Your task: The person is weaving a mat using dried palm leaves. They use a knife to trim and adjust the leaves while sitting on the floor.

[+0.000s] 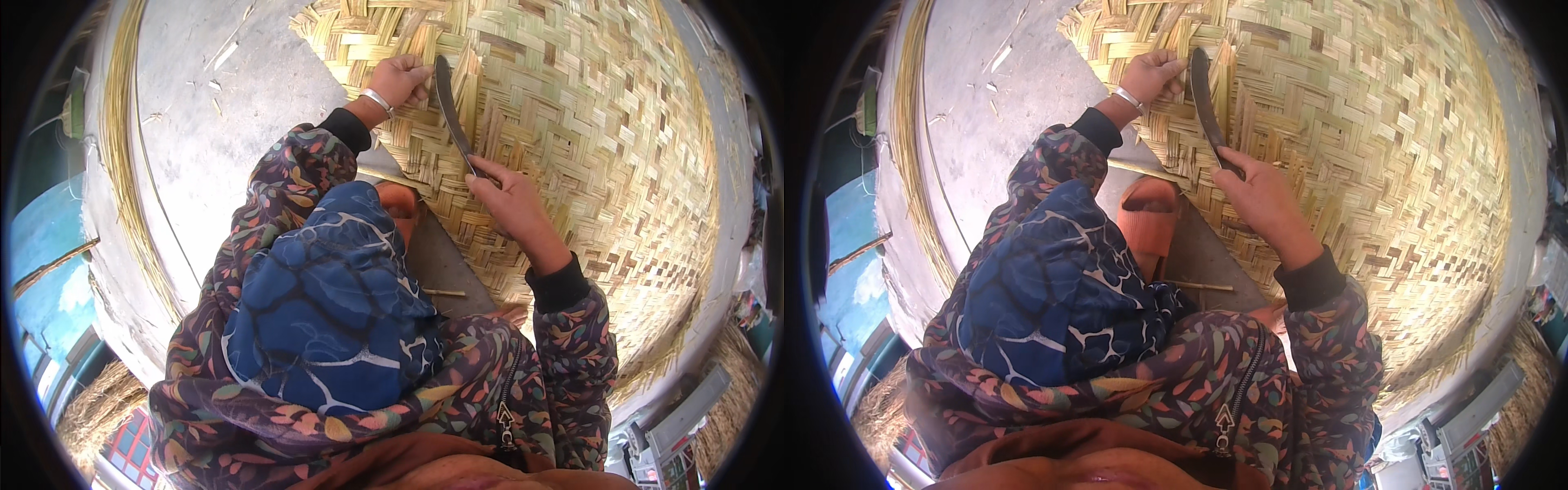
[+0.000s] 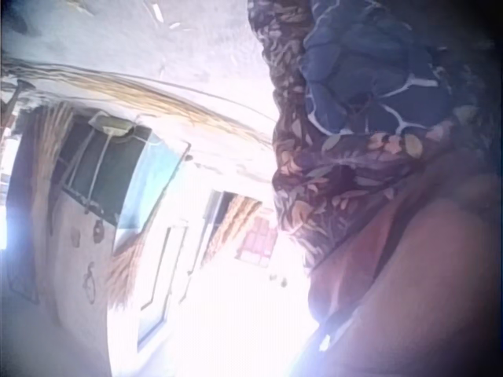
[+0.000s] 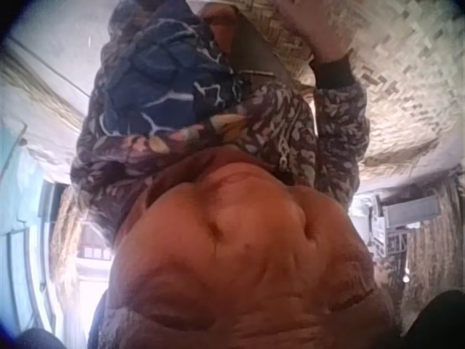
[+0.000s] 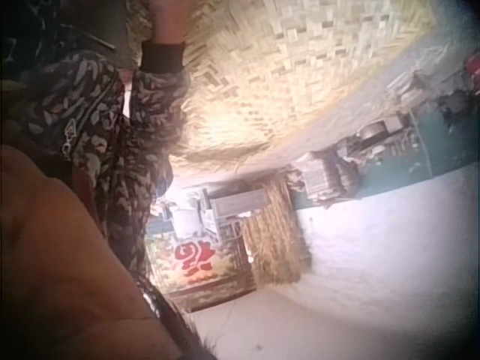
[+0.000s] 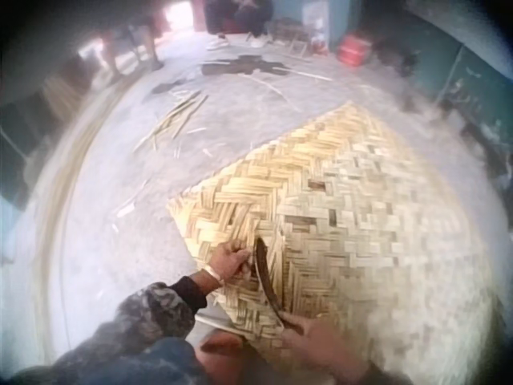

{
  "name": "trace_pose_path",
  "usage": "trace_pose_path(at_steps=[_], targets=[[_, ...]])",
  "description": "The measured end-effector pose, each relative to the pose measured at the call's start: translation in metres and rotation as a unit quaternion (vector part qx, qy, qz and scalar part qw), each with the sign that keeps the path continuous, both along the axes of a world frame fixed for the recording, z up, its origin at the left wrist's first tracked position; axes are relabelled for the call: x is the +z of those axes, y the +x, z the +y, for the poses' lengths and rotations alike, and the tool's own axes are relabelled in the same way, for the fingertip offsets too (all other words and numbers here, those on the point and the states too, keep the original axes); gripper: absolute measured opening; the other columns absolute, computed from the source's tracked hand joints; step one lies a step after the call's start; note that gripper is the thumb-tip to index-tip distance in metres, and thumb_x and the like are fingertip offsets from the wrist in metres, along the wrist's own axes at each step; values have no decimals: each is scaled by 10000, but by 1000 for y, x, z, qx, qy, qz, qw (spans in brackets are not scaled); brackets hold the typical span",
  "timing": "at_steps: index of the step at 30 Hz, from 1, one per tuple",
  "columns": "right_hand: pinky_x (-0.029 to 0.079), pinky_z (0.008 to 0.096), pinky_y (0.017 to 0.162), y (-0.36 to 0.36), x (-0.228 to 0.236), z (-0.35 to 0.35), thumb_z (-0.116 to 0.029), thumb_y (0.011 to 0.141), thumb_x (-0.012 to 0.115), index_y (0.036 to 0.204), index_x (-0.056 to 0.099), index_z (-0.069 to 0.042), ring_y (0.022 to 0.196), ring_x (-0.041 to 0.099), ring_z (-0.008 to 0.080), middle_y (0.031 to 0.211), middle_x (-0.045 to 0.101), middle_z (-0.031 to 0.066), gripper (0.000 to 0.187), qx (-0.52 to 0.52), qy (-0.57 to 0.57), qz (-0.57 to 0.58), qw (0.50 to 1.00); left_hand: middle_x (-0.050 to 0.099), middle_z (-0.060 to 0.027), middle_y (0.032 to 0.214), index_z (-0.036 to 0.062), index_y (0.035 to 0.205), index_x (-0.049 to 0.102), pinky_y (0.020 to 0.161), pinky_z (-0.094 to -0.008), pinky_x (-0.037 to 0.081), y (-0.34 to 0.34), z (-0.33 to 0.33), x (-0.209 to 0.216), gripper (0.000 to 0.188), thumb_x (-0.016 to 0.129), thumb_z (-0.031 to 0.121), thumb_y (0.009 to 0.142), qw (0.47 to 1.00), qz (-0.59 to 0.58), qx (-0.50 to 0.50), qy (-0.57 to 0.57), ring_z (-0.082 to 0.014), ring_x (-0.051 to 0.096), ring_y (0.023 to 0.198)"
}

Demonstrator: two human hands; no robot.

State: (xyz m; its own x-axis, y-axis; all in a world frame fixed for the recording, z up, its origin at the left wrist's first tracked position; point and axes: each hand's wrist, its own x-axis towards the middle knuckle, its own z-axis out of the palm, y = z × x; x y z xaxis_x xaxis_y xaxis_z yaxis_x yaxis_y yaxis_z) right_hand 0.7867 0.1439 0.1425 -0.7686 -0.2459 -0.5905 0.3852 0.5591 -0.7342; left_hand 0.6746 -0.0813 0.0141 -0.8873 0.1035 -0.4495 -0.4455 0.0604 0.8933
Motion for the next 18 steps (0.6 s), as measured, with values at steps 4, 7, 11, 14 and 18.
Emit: trace_pose_path(at_steps=[4,7,11,14,18], targets=[[484,392,684,-7,7,-8,-371,842,532,1212,590,-71,739,638,308,796,647,184,480,82,105,28,991,599,-7,629,48,881,650,436,-207,398,-5,-4,-3,233,656,281,877,1000,-25,1,13,-75,527,471],[490,439,704,-11,9,-17,-363,840,499,1207,587,-81,793,634,369,826,651,203,471,116,175,78,975,570,2,615,39,889,651,409,-223,336,-8,0,4,249,661,287,873,999,-39,-20,31,-79,471,446],[494,476,697,-11,1,-39,-353,833,505,1212,561,-97,771,636,380,802,658,188,460,123,231,109,959,446,31,538,42,829,625,384,-248,255,-10,6,20,234,652,270,878,997,-60,43,-10,-81,352,397],[493,497,677,-14,-18,-49,-352,829,514,1222,533,-115,747,641,378,781,662,181,460,108,259,133,950,367,44,505,57,776,595,371,-266,216,-16,7,30,206,647,231,872,989,-130,40,58,-81,296,379],[490,513,648,-14,-27,-51,-344,821,518,1223,520,-126,729,643,380,763,661,186,457,116,273,147,944,345,40,492,61,753,573,365,-278,203,-16,7,33,176,644,183,859,970,-214,49,106,-94,275,370]])
